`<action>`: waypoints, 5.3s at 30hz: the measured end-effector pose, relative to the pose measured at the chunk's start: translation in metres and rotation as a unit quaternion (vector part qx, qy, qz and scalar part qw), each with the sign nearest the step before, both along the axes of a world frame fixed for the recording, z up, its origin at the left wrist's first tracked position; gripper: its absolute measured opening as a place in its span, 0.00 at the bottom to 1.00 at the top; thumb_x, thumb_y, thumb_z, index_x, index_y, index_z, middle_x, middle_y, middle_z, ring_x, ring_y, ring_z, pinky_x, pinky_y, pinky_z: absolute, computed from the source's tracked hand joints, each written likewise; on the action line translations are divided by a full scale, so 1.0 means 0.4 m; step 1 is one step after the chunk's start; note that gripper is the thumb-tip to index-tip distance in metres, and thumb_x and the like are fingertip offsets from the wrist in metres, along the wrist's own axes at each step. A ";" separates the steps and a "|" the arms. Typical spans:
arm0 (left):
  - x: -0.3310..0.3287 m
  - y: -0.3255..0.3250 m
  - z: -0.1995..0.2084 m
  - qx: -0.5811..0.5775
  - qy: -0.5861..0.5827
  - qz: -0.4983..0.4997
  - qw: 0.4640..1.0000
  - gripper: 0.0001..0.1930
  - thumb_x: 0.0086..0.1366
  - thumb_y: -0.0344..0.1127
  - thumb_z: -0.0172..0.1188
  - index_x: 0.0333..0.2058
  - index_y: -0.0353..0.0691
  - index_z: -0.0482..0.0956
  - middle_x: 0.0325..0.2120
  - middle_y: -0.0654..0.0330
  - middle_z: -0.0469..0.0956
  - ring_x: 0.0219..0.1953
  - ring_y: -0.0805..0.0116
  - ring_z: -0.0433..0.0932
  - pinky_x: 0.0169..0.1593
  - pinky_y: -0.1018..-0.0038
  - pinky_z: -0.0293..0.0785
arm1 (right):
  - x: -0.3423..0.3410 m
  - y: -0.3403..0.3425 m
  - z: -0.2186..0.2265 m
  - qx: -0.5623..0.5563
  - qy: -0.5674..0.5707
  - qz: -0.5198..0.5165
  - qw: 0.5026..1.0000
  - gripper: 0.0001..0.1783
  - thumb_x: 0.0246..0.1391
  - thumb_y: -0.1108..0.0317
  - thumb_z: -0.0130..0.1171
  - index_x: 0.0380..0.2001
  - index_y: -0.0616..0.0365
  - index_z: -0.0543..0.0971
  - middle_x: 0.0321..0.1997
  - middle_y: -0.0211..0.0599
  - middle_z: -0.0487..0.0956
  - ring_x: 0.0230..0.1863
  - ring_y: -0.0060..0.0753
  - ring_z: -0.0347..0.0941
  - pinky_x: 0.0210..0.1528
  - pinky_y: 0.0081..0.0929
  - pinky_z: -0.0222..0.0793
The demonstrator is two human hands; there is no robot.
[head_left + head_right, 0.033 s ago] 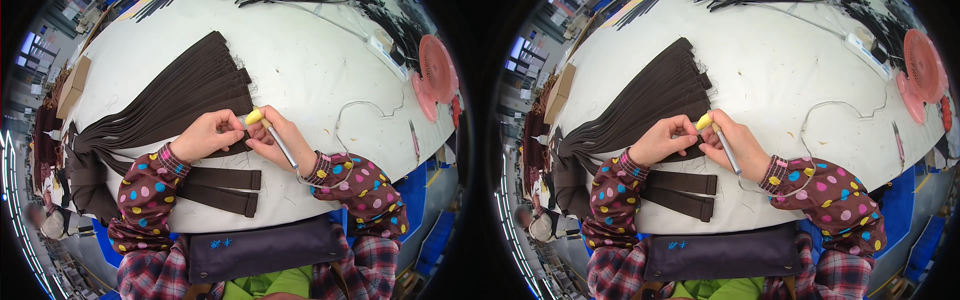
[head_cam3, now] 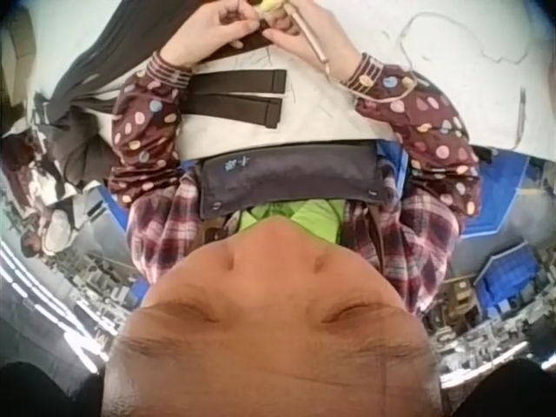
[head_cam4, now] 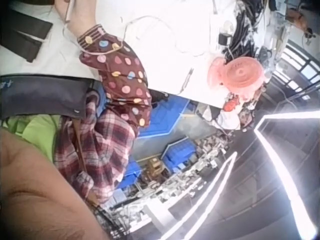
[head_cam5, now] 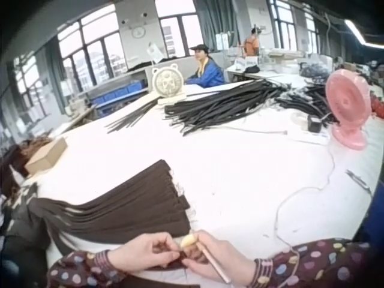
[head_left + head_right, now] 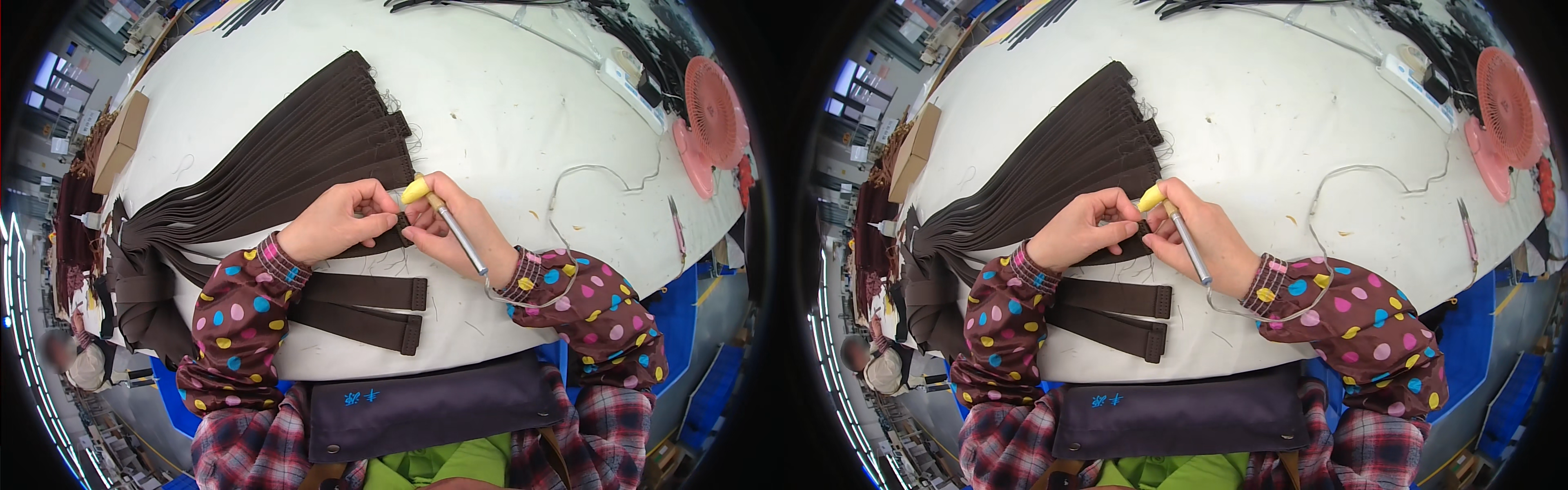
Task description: Use a handheld heating tool to fuse leather fringe strips to a main attachment band.
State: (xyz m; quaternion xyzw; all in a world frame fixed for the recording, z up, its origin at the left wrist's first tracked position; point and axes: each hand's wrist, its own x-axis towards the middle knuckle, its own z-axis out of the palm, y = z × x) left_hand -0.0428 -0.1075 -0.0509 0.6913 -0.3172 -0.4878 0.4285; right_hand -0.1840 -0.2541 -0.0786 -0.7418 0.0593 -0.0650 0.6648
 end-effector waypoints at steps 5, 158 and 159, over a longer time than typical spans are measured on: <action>0.006 0.001 0.003 -0.006 0.032 -0.008 0.999 0.06 0.62 0.31 0.56 0.35 0.35 0.73 0.28 0.67 0.73 0.28 0.83 0.71 0.32 0.84 0.73 | 0.001 0.002 -0.004 0.021 0.003 -0.001 1.000 0.18 0.49 0.78 0.60 0.42 0.57 0.66 0.34 0.27 0.72 0.32 0.12 0.69 0.32 0.11 0.67; -0.062 -0.033 -0.009 -0.013 -0.301 0.001 0.953 0.03 0.65 0.30 0.50 0.32 0.38 0.67 0.25 0.58 0.76 0.24 0.67 0.78 0.26 0.72 0.73 | -0.003 -0.042 -0.027 -0.036 -0.015 -0.061 0.997 0.11 0.52 0.71 0.57 0.32 0.61 0.65 0.22 0.34 0.72 0.21 0.20 0.67 0.23 0.21 0.62; -0.062 -0.034 -0.009 -0.013 -0.302 0.000 0.953 0.03 0.65 0.30 0.50 0.32 0.38 0.67 0.25 0.58 0.76 0.24 0.67 0.78 0.26 0.72 0.73 | -0.004 -0.042 -0.027 -0.039 -0.017 -0.063 0.997 0.12 0.52 0.71 0.57 0.32 0.61 0.65 0.21 0.34 0.72 0.20 0.20 0.67 0.23 0.21 0.62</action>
